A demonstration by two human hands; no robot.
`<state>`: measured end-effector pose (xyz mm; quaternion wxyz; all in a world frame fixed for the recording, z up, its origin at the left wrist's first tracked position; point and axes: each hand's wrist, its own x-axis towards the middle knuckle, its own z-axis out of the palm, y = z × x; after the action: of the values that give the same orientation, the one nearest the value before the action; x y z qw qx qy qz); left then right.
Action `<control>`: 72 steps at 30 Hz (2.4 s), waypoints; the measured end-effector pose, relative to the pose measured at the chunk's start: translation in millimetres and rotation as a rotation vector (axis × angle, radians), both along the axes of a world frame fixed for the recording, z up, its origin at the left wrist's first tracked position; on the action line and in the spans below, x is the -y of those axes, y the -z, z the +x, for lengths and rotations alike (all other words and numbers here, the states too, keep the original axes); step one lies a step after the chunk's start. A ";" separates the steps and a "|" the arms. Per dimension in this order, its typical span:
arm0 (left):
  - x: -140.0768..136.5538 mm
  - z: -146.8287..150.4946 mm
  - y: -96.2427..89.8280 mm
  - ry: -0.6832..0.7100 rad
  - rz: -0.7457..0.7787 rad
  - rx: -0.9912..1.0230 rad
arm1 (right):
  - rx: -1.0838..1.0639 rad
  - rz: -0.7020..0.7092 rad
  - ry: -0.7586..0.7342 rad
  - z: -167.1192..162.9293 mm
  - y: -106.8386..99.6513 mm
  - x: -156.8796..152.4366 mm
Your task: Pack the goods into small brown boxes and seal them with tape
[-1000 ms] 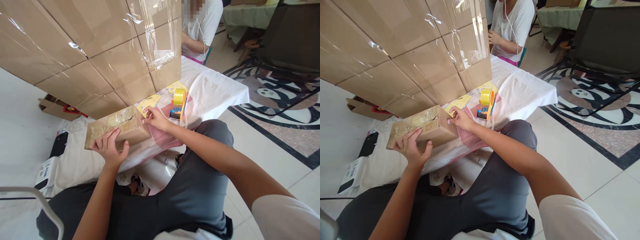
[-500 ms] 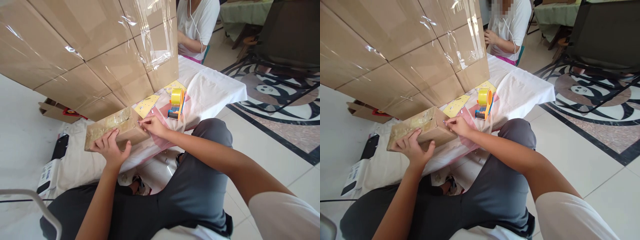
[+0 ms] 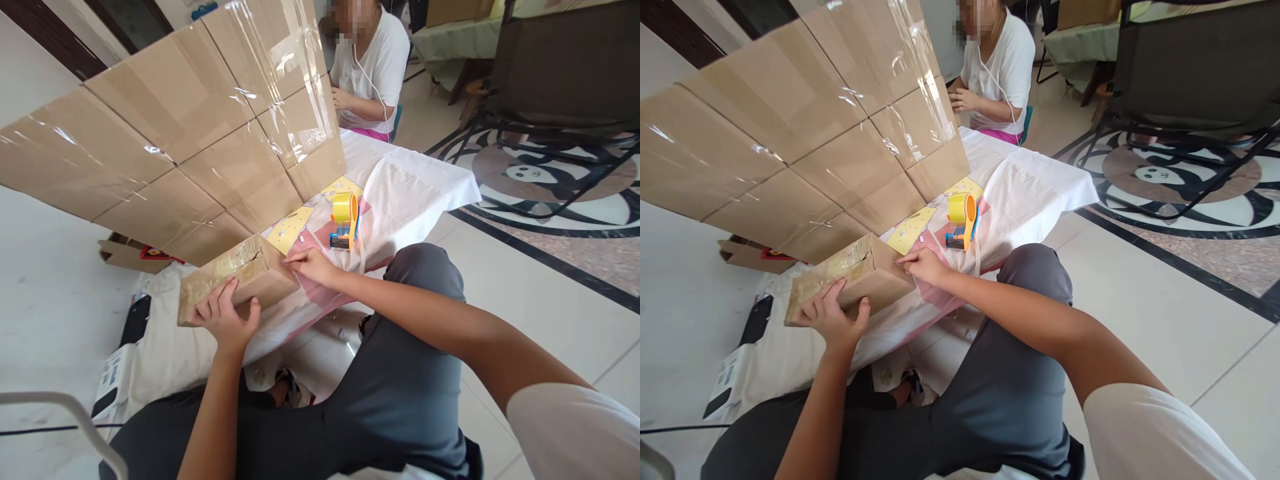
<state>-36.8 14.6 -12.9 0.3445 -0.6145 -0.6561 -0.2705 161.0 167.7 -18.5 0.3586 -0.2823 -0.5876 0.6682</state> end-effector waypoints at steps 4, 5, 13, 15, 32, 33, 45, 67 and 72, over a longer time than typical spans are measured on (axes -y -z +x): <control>-0.5 1.4 -1.1 0.023 0.016 -0.038 | -0.013 -0.096 -0.032 1.1 -7.7 9.4; -0.2 2.4 -2.1 0.029 0.016 -0.038 | -0.011 -0.132 -0.044 0.2 -9.3 11.3; -0.2 8.3 -5.4 0.027 0.005 0.020 | 0.062 -0.370 -0.257 5.6 -15.7 11.1; -0.4 7.2 -4.6 0.013 -0.003 0.015 | 0.068 -0.354 -0.213 7.9 -16.7 9.1; 1.3 2.3 -2.5 0.026 -0.023 0.037 | 0.017 0.297 0.060 -13.8 2.5 1.8; 1.4 2.4 -2.4 0.020 -0.027 0.035 | 0.013 0.292 0.057 -14.2 3.1 1.5; -2.0 9.8 -3.1 -0.052 -0.040 0.102 | -0.074 0.083 -0.156 -8.0 12.3 8.5; 2.3 5.2 -3.9 -0.003 -0.066 0.111 | 0.196 0.787 -0.157 1.0 -13.4 -18.4; 2.8 5.2 -3.6 -0.014 -0.052 0.060 | 0.223 0.959 -0.239 5.1 -17.7 -29.0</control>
<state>-31.6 11.8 -9.3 0.3107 -0.6103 -0.6771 -0.2692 166.1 196.7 -0.8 0.3040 -0.0861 -0.8912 0.3254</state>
